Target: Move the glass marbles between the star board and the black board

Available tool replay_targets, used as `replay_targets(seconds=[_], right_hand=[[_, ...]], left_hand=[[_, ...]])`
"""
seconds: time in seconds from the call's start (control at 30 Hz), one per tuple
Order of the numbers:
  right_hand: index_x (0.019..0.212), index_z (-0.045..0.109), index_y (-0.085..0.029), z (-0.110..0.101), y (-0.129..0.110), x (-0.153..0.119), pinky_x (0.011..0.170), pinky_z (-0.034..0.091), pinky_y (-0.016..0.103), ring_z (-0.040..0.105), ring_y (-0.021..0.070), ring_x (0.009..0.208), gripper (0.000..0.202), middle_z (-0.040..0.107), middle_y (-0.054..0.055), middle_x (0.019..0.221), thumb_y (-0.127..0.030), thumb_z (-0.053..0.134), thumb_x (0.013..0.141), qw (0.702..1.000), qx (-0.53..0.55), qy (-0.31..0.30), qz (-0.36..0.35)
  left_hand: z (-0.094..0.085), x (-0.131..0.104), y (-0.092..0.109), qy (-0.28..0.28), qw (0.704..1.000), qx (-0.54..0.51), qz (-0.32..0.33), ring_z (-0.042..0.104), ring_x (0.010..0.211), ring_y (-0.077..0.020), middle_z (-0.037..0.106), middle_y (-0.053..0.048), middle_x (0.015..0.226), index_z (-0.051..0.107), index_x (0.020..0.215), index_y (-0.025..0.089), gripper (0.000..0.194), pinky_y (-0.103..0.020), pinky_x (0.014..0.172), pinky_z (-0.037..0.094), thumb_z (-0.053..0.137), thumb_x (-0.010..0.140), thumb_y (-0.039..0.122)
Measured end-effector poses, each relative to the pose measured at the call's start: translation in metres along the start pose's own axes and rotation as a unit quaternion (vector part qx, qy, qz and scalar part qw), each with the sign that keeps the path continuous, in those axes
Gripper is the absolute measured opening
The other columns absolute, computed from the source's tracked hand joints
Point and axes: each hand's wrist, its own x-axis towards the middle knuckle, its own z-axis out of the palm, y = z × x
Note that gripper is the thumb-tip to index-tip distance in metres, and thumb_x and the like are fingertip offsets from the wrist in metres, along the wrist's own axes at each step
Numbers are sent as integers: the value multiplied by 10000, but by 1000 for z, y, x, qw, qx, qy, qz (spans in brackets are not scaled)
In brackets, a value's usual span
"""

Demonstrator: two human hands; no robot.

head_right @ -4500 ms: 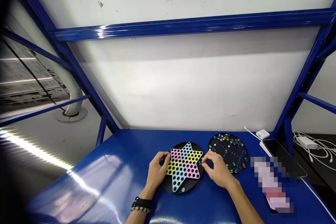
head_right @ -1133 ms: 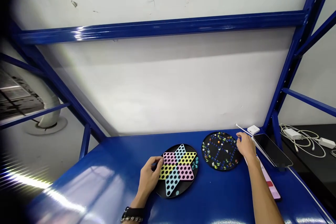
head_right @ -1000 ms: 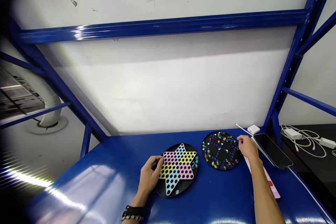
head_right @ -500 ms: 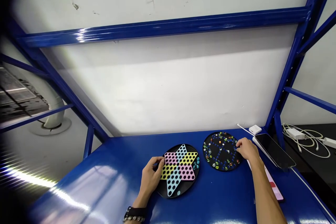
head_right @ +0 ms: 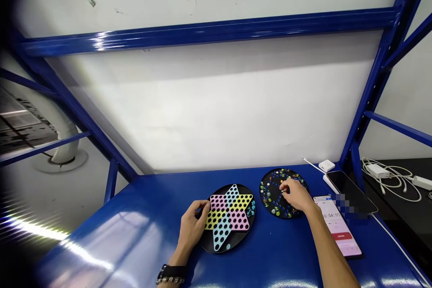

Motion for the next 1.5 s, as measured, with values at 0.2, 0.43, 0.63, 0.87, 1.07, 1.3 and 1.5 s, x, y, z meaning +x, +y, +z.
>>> replay_targets(seconds=[0.2,0.43,0.63,0.87,1.07,1.3,1.5], right_hand=[[1116,689,-234,-3,6,3,811,499,349,639,236,987,317,668,72,1119,-238,495,866,991,-33,121,46],[1112,726,-300,40,-48,1,932,422,459,574,264,1076,320,702,47,1146,-308,431,989,993,-68,28,-90],[979,744,-247,55,-62,4,881,399,441,584,258,1010,314,707,70,1076,-191,436,969,988,-126,44,-73],[925,730,-248,51,-53,5,894,409,405,609,255,1047,217,699,64,1064,-216,516,927,993,-77,62,-59],[850,734,-255,45,-55,3,948,418,430,620,263,1051,118,713,44,1012,-269,617,841,995,29,71,-65],[655,723,-254,51,-82,-13,921,449,361,635,183,856,80,689,0,859,-245,739,733,977,142,-32,-159],[580,651,-227,55,-90,-19,890,450,333,626,170,831,166,682,-8,830,-212,752,711,969,141,-78,-186]], left_hand=[[0,0,1,2,1000,6,0,671,838,-208,728,-33,887,682,856,240,342,-326,758,544,486,928,511],[1,1,-1,-2,1000,6,1,666,843,-212,729,-43,889,679,860,236,364,-330,758,542,473,931,528],[0,1,0,-2,1000,4,-2,667,835,-208,730,-39,890,679,849,238,351,-326,753,535,484,927,519],[0,0,1,5,1000,5,2,675,834,-206,729,-28,880,684,850,244,339,-316,748,537,488,926,510],[1,1,-2,0,1000,5,3,672,846,-213,728,-39,884,678,863,240,349,-335,767,537,471,936,512],[1,0,1,-1,1000,7,2,670,848,-211,726,-44,894,682,863,235,353,-332,769,535,470,939,508],[1,-1,2,2,1000,6,2,669,827,-201,719,-34,873,682,855,233,341,-322,757,532,476,939,491]])
